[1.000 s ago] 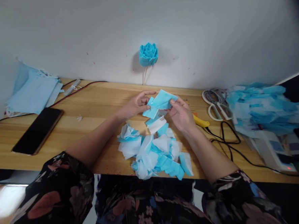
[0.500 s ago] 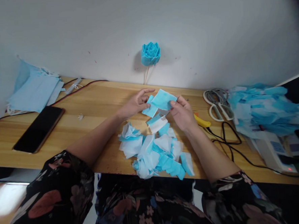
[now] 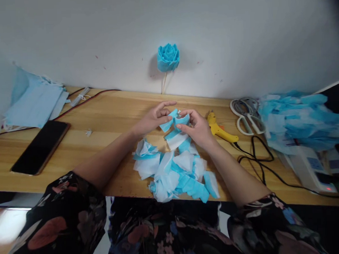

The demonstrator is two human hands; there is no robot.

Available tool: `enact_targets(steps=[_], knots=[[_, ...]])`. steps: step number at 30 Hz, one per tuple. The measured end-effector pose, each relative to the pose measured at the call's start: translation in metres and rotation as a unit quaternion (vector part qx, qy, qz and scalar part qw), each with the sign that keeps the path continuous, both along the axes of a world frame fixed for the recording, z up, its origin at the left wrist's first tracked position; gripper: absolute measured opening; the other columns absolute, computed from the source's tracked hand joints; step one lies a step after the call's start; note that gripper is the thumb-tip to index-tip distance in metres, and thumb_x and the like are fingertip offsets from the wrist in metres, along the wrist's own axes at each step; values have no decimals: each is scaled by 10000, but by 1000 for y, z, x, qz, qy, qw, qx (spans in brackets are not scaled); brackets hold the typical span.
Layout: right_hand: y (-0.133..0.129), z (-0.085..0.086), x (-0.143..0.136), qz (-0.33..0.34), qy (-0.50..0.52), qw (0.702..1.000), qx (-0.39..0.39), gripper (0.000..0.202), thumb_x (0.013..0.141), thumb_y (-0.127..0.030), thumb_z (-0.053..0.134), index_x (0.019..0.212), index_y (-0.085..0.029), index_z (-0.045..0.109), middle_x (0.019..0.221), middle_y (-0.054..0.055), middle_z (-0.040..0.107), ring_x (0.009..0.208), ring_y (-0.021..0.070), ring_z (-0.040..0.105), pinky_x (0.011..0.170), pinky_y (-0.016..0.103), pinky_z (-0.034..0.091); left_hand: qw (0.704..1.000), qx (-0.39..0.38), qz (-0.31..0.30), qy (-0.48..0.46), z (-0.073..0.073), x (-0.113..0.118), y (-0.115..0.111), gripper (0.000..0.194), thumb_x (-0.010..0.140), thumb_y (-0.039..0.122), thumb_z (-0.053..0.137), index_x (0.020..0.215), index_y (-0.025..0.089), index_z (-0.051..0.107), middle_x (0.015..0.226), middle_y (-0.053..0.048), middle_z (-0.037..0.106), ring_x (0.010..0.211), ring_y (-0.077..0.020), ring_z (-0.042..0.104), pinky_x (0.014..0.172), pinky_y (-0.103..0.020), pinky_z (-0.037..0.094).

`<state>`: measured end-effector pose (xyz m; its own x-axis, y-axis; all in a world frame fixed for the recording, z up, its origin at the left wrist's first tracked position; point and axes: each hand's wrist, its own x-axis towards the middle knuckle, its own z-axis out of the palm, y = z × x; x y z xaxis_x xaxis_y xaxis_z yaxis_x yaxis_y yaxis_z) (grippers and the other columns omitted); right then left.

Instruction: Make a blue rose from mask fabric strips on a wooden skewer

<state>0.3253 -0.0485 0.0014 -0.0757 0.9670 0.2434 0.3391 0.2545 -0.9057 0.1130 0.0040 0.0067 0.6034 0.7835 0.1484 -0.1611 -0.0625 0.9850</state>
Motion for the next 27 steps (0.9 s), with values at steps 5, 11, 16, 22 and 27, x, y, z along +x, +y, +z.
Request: enact_targets(steps=[5, 11, 16, 22, 27], knots=[[-2, 5, -1, 5, -51, 999, 18, 148, 841, -385, 734, 882, -244, 726, 870, 1, 749, 795, 195, 661, 782, 339, 517, 1000, 6, -17, 7, -1, 2, 0, 665, 842, 439, 824, 1399, 185, 565, 879, -17, 660, 779, -130, 615, 718, -234, 456], [-5, 8, -3, 25, -88, 990, 106, 91, 888, -348, 717, 864, -267, 751, 909, 20, 762, 842, 213, 684, 843, 370, 527, 999, -12, -26, 24, -3, 2, -1, 587, 910, 516, 729, 1384, 203, 584, 821, -6, 668, 641, -114, 567, 627, -236, 425], [-6, 7, -5, 32, -138, 978, 150, 93, 916, -326, 680, 874, -289, 754, 897, 28, 761, 872, 233, 679, 842, 398, 526, 1000, -7, -29, 10, -2, 1, -2, 589, 886, 490, 760, 1364, 191, 591, 793, -3, 657, 595, -105, 556, 563, -224, 404], [-7, 9, -3, 35, -145, 969, 194, 116, 930, -330, 667, 856, -295, 749, 874, 33, 749, 861, 239, 667, 831, 417, 524, 1000, 16, -12, 11, 0, -1, 0, 537, 893, 436, 763, 1342, 186, 607, 737, 22, 597, 578, -87, 517, 541, -198, 391], [-7, 12, -4, 9, -110, 979, 173, 96, 920, -319, 687, 848, -278, 736, 864, 20, 739, 828, 217, 663, 825, 392, 528, 999, 29, -15, 8, -1, 0, 2, 540, 890, 441, 765, 1334, 183, 600, 753, 12, 619, 613, -94, 545, 572, -191, 420]])
